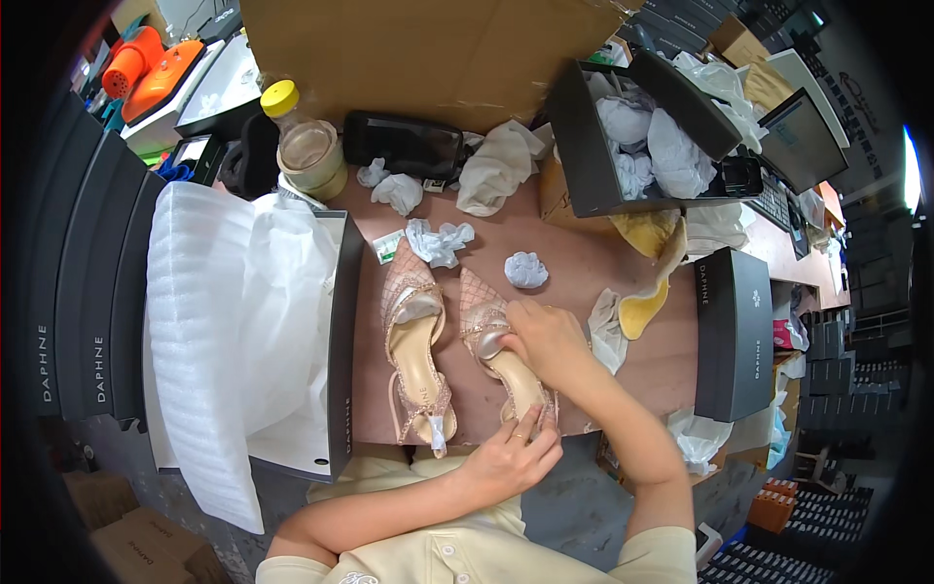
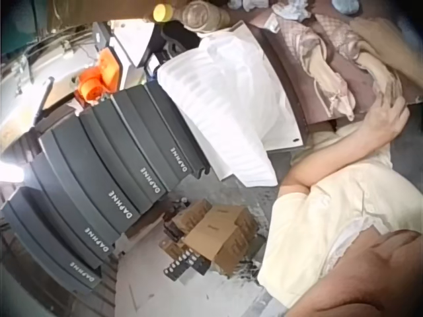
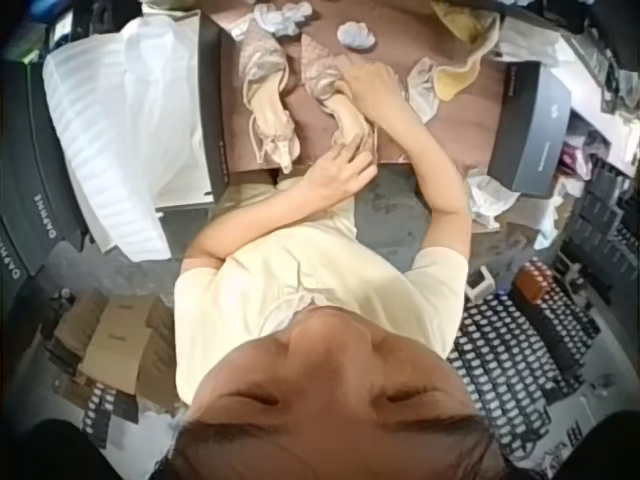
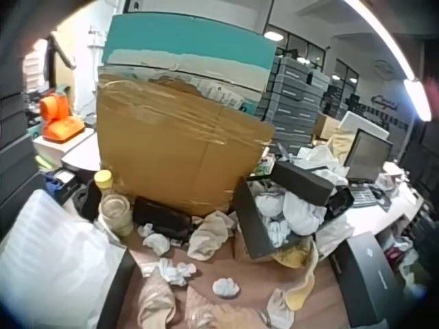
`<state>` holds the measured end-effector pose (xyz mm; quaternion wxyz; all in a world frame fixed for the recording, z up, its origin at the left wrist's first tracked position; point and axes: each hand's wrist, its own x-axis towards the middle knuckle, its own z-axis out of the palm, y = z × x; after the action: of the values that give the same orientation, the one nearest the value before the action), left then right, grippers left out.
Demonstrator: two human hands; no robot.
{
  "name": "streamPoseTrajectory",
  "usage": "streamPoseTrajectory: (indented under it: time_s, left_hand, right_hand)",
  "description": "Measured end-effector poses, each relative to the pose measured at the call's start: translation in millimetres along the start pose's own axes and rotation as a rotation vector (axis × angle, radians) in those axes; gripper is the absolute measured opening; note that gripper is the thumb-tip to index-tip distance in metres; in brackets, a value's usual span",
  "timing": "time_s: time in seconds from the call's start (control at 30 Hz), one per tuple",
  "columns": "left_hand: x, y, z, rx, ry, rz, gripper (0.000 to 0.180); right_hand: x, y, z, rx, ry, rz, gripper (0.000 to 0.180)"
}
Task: Cleaning, inspecting, and packing finished shoes into boxes for shipment.
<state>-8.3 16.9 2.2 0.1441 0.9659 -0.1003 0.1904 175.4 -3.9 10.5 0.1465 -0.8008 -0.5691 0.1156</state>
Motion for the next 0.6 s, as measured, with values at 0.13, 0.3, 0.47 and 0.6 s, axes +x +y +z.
streamPoseTrajectory:
  time_s: [0.13,0.3,0.47,0.6]
  left_hand:
    - [-2.7,-3.1,2.2,-0.01,0.026,-0.011,0.025]
    - [-2.1,-3.1,4.7,-0.017,0.041,-0.016,0.024]
    - [-1.1,-4.7,4.4,-0.035,0.087,-0.018,0.022]
    - [-2.0,-4.6,4.7,-0.044,0.069,-0.017,0.023]
  right_hand:
    - [2.6,2.5,-50.0,0.109,-0.181,0.17,0.049]
    - [-4.9,-18.6,-41.8,-0.102,-0.152,0.129,0.044]
    - [-11.0,-19.1,-10.4,-0.123,-0.06,0.121,0.027]
    - [-11.6,-24.4,11.7,-0.287,0.299,-0.132,0.024]
